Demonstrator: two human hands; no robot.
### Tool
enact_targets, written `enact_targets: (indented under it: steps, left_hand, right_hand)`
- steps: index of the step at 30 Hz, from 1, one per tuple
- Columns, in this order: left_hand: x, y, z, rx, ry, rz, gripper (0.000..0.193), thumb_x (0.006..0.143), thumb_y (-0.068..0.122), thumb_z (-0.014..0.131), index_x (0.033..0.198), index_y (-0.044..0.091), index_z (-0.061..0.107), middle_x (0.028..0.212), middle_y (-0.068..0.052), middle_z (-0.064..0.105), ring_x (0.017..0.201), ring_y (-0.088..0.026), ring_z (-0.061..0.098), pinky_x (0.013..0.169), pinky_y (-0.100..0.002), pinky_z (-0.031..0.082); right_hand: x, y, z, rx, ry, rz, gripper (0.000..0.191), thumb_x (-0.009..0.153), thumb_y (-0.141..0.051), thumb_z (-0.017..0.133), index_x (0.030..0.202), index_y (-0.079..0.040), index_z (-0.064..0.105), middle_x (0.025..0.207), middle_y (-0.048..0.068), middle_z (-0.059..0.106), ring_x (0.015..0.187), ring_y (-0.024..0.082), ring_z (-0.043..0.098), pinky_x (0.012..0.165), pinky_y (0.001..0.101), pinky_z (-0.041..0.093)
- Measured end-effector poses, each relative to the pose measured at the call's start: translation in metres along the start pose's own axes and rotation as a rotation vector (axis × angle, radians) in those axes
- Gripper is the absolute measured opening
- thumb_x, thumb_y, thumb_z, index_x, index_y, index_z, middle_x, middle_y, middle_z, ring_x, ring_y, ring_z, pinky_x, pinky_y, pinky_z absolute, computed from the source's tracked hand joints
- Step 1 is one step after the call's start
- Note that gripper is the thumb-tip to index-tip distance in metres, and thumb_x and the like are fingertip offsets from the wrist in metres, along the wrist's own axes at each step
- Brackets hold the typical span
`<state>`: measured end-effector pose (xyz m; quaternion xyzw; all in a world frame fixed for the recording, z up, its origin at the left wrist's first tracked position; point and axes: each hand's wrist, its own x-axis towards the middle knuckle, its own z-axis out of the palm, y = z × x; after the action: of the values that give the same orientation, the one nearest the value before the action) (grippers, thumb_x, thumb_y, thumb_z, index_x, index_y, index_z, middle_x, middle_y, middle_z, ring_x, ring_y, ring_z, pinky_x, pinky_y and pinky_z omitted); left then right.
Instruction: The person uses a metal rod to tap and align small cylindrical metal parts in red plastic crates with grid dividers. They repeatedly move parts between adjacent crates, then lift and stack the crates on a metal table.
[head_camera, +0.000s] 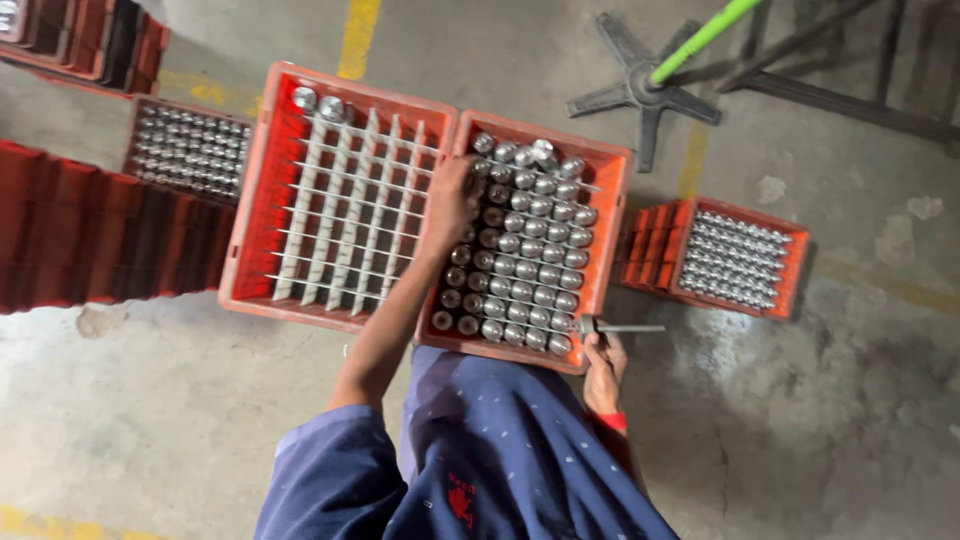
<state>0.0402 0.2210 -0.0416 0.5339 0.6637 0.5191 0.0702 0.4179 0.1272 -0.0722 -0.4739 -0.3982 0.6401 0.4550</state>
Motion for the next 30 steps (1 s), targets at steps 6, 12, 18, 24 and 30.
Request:
enact_targets:
  steps: [6,12,18,24,30]
  left_hand:
    - [0.06,-0.086,-0.118,0.495,0.188,-0.239,0.083,0.077,0.014,0.078,0.148,0.006,0.036,0.122,-0.026,0.063,0.104,-0.046,0.064,0.081,-0.051,0.053]
    - [0.089,-0.115,-0.132,0.588,-0.045,-0.551,0.064,0.092,0.04,0.077,0.143,0.015,0.047,0.101,-0.022,0.069,0.088,-0.047,0.068,0.071,-0.059,0.052]
    - [0.085,-0.106,-0.148,0.636,0.022,-0.216,0.048,0.084,0.036,0.087,0.114,0.008,0.062,0.1,-0.017,0.072,0.088,-0.037,0.071,0.071,-0.052,0.055]
    - [0.023,-0.042,-0.174,-0.229,0.228,-0.142,0.043,0.085,0.022,0.088,0.114,0.006,0.062,0.101,-0.007,0.067,0.088,-0.016,0.068,0.073,-0.029,0.059]
    - [-0.082,0.015,-0.066,-0.464,-0.312,-0.743,0.026,0.087,0.022,0.083,0.09,0.003,0.066,0.073,-0.008,0.07,0.062,-0.017,0.064,0.055,-0.035,0.052]
  right_hand:
    - [-0.009,0.007,0.007,0.009,0.028,0.028,0.031,0.099,-0.008,0.067,0.129,0.001,0.061,0.116,0.002,0.067,0.107,0.01,0.061,0.096,0.0268,0.046]
    - [-0.019,0.014,0.018,-0.007,0.069,0.037,0.028,0.1,-0.006,0.066,0.127,0.001,0.063,0.116,0.002,0.069,0.105,0.01,0.062,0.095,0.0264,0.046]
    - [-0.023,0.017,0.022,-0.027,0.109,0.018,0.03,0.099,-0.006,0.068,0.128,0.002,0.064,0.118,0.005,0.069,0.107,0.011,0.062,0.097,0.028,0.047]
    - [-0.026,0.012,0.034,-0.055,0.034,0.122,0.034,0.096,-0.011,0.066,0.129,0.0,0.064,0.119,0.004,0.068,0.108,0.01,0.062,0.096,0.0266,0.047]
    - [0.003,0.002,0.084,-0.095,-0.172,0.138,0.039,0.095,-0.01,0.075,0.131,0.002,0.064,0.112,0.002,0.061,0.1,0.011,0.055,0.088,0.027,0.043]
